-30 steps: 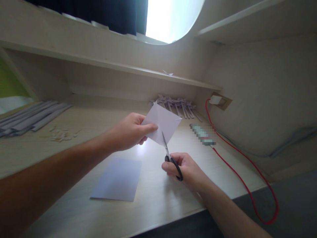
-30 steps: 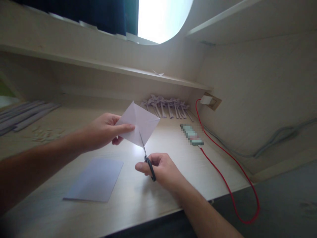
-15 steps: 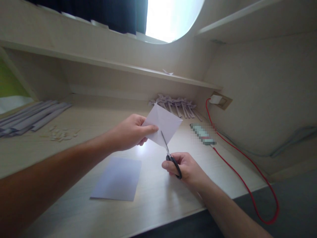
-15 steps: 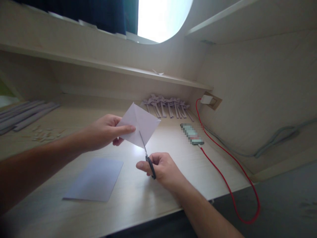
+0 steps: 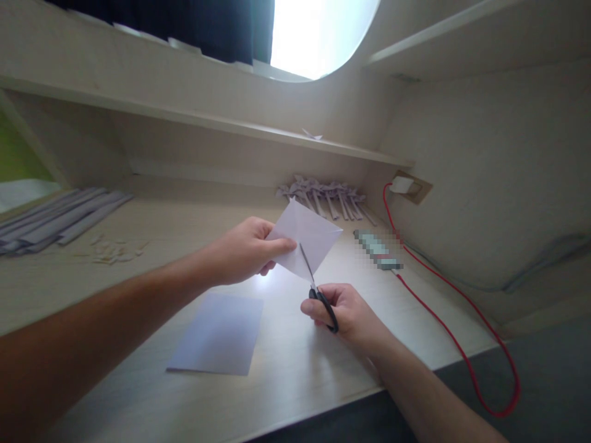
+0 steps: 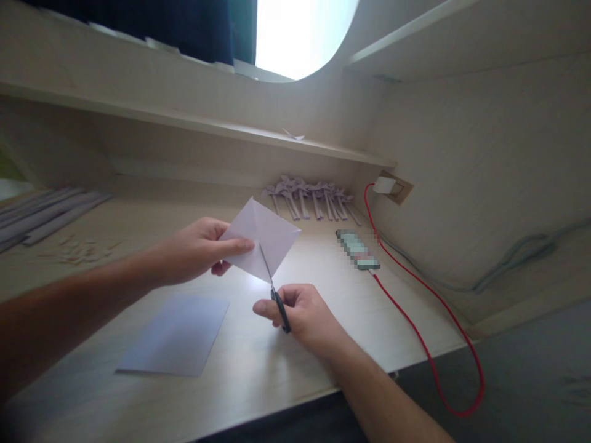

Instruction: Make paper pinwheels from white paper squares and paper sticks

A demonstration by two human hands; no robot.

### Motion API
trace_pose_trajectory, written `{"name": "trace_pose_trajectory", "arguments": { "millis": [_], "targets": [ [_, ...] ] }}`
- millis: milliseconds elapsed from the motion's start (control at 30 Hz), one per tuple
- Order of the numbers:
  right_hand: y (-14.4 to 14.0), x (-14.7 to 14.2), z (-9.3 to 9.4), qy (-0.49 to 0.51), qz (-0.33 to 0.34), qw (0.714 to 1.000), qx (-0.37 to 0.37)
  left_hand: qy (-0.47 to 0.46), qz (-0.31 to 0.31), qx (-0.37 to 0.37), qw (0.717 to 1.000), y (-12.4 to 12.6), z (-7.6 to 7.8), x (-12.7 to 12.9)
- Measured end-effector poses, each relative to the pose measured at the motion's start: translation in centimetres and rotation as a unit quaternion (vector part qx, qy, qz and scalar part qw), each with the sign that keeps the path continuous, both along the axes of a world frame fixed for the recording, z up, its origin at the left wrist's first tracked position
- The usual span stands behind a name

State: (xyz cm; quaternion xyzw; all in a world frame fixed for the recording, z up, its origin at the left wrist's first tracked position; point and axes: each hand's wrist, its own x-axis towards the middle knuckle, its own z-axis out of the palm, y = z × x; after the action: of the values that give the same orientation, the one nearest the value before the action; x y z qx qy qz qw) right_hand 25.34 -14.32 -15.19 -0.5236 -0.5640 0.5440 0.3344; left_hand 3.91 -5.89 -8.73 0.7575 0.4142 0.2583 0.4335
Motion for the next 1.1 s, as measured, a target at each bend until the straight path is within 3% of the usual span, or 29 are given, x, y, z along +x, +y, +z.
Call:
{"name": "trace_pose_trajectory", "arguments": {
  "millis": [500,633,700,800,933,1100],
  "targets": [
    [0.4,0.2,-0.3,-0.018,0.006,1.0,0.003,-0.032,0.015,-0.007,0.999,0.3,-0.5,0.1],
    [0.7,0.9,0.1,-0.103,0.01,0.995,0.002,-0.051,0.039,0.01,0.998,0.8,-1.1,-0.8],
    [0.8,1.6,0.5,-0.238,0.003,0.971,0.013,-0.057,0.07,0.009,0.996,0.8,-1.5,-1.3],
    [1.0,2.8,1.3,-0.431,-0.003,0.902,0.032,-0.067,0.106,-0.009,0.992,0.1,-2.0,-2.0],
    [1.3,3.7,2.2,-0.502,-0.004,0.864,0.035,-0.104,0.138,-0.052,0.984,-2.0,-2.6,-2.4],
    [1.7,3.3,2.6,-0.544,0.011,0.839,0.028,-0.101,0.142,-0.043,0.984,-4.8,-3.1,-2.2]
  ]
}}
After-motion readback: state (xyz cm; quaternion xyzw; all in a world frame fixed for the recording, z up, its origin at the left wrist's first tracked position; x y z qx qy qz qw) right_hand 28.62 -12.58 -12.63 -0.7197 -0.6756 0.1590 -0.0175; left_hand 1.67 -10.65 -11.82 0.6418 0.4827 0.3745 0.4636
